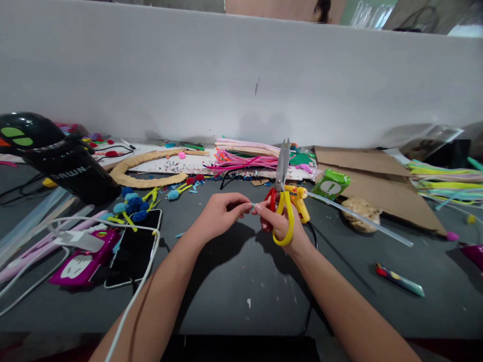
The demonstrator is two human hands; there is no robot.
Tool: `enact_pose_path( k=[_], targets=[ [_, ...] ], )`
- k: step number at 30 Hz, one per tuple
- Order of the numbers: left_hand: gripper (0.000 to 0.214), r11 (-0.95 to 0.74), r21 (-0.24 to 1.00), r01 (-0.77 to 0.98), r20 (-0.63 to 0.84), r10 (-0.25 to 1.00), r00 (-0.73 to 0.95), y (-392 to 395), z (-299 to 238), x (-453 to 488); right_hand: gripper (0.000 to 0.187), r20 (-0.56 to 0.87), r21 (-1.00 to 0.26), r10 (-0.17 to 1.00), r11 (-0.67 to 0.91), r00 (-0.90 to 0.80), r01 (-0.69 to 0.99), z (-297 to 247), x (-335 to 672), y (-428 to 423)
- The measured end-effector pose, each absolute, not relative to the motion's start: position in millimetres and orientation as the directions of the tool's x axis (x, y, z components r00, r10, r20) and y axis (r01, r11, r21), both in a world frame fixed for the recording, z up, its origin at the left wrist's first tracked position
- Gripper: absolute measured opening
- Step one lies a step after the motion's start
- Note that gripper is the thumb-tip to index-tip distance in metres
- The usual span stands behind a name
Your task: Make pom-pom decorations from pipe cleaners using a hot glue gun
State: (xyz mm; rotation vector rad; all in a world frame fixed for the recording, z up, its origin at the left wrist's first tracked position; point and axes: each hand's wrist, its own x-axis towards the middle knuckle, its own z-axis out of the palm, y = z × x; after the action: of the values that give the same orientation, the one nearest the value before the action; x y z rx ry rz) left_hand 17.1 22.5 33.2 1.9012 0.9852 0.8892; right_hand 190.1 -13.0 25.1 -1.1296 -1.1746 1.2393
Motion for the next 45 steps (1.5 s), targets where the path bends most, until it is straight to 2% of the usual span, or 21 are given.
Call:
enact_pose_path(
  k=[6,13,19,21,25,30,33,38,42,45],
  targets=[
    [0.029,-0.375,0.888,0.266,0.236,0.868,0.436,16,30,26,0.036,0.045,-0.997,0.998,0.047,0.032,-0.053,25,187,-12],
    [0.032,-0.251,0.951,0.179,0.146,0.878,0.456,13,38,29,0.039,0.081,-0.996,0.995,0.083,0.055,-0.026,21,188,-10],
    [0.032,-0.166,0.982,0.089,0.102,0.866,0.49,14,39,30,0.041,0.044,-0.988,0.999,0.046,0.017,-0.149,8,189,-6],
    [0.032,-0.081,0.997,-0.001,0.071,0.864,0.499,14,37,33,0.04,0.056,-0.984,0.998,0.055,-0.001,-0.17,6,189,-6],
    [0.031,0.198,0.963,-0.185,-0.075,0.85,0.522,12,33,39,0.042,0.046,-0.983,0.999,0.044,-0.007,-0.181,9,186,-9],
    [0.029,0.396,0.893,-0.213,-0.201,0.776,0.598,10,35,38,0.049,0.049,-0.993,0.997,0.055,0.058,-0.104,18,186,-13],
    [0.028,0.402,0.891,-0.211,-0.198,0.763,0.616,11,38,33,0.049,0.087,-0.993,0.995,0.091,0.057,-0.076,19,190,-11],
    [0.033,0.323,0.935,-0.147,-0.199,0.819,0.538,15,42,28,0.041,0.079,-0.992,0.995,0.085,0.066,-0.097,20,192,-9],
    [0.038,0.207,0.975,-0.081,-0.14,0.854,0.501,18,42,23,0.033,0.075,-0.99,0.996,0.081,0.054,-0.115,24,193,-8],
    [0.036,0.139,0.99,-0.035,-0.099,0.838,0.536,19,42,20,0.03,0.072,-0.989,0.996,0.078,0.054,-0.124,24,196,-6]
  ],
)
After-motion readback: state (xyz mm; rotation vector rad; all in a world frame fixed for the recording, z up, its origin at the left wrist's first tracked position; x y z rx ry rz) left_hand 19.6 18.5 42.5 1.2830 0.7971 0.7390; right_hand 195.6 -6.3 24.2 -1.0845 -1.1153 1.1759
